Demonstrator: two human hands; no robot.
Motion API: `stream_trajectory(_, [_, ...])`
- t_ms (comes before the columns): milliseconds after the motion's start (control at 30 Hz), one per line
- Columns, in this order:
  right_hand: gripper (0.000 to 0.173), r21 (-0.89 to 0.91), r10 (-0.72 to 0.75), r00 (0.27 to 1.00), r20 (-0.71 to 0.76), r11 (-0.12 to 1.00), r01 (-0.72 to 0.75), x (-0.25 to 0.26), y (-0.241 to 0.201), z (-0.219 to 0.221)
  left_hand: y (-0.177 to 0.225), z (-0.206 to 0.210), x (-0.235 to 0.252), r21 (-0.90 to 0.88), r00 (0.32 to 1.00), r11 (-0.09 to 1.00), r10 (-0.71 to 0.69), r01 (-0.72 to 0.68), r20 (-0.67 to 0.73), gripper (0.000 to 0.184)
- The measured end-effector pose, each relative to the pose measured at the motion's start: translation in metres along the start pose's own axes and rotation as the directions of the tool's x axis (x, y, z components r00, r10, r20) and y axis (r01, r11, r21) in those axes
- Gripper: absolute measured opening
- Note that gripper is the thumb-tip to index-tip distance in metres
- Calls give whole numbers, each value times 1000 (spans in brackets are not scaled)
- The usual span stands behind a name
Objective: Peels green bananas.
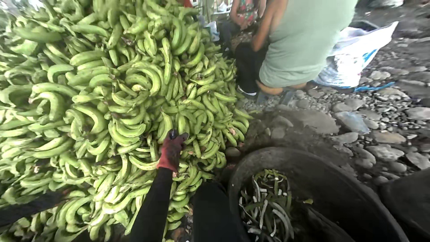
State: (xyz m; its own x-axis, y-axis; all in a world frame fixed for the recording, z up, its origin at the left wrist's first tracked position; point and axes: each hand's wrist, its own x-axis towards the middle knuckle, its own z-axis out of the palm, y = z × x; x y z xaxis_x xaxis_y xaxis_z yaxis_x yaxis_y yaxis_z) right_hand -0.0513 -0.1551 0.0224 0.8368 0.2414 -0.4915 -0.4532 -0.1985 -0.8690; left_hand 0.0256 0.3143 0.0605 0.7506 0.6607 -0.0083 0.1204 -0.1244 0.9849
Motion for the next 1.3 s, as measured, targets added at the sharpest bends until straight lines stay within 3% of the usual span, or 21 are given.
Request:
stream_trajectory(67, [46, 150, 11, 1000, 15, 989, -14, 15, -19, 36, 24, 25, -49, -295, 989, 955, 77, -37, 124, 36])
stream_trajectory(133, [53, 342, -43, 987, 154, 939, -13, 38, -18, 59, 42, 52, -98, -443, 939, 897, 162, -13, 302, 34])
stream_trajectory(233, [90, 734, -203, 929, 310, 672, -98, 60, -20, 75, 57, 92, -170, -395, 875, 918, 160, 38, 457, 46])
stream_trajectory(267, [93, 821, -262, 916, 303, 559, -112, 63, -23, 71, 55, 104, -190, -318, 873, 948, 141, 18, 468, 53])
stream_trajectory(300, [86, 884, -309, 916, 254, 460, -90, 64, -25, 64, 46, 116, -203, -243, 874, 970, 109, 10, 473, 59])
stream_trajectory(367, [55, 949, -353, 930, 103, 316, 15, 70, -8, 39, 24, 138, -224, -117, 883, 993, 49, 7, 467, 62])
stream_trajectory(433, [43, 973, -248, 967, -64, 200, 116, 72, 19, 8, 4, 157, -242, -76, 869, 997, 61, -27, 491, 61])
stream_trajectory(500, [44, 923, -136, 958, -254, 261, 282, 62, 37, -20, -7, 170, -253, -30, 824, 999, 35, -21, 566, 56])
stream_trajectory(600, [31, 799, -101, 864, -493, 341, 495, 36, 56, -52, -19, 187, -264, -4, 684, 999, -30, 48, 729, 45])
stream_trajectory(700, [23, 771, -25, 808, -588, 284, 570, 20, 59, -71, -34, 198, -278, -9, 563, 995, 61, -95, 824, 44])
stream_trajectory(767, [19, 745, -2, 775, -631, 277, 607, 17, 58, -75, -44, 206, -286, -43, 454, 961, 169, -275, 875, 47])
stream_trajectory(833, [24, 728, 6, 761, -648, 298, 618, 24, 63, -75, -56, 217, -291, -90, 374, 908, 256, -409, 892, 45])
stream_trajectory(900, [39, 721, -2, 758, -652, 305, 622, 32, 65, -73, -62, 222, -296, -45, 370, 883, 241, -467, 897, 41])
stream_trajectory(967, [44, 734, 12, 760, -650, 270, 624, 41, 70, -69, -65, 223, -300, 29, 417, 869, 208, -494, 885, 40])
stream_trajectory(1100, [45, 735, 62, 742, -668, 217, 643, 50, 74, -58, -66, 223, -301, 108, 443, 868, 137, -485, 886, 41])
stream_trajectory(1300, [50, 740, 114, 738, -665, 240, 629, 49, 69, -41, -76, 225, -300, 62, 417, 836, 206, -545, 885, 41])
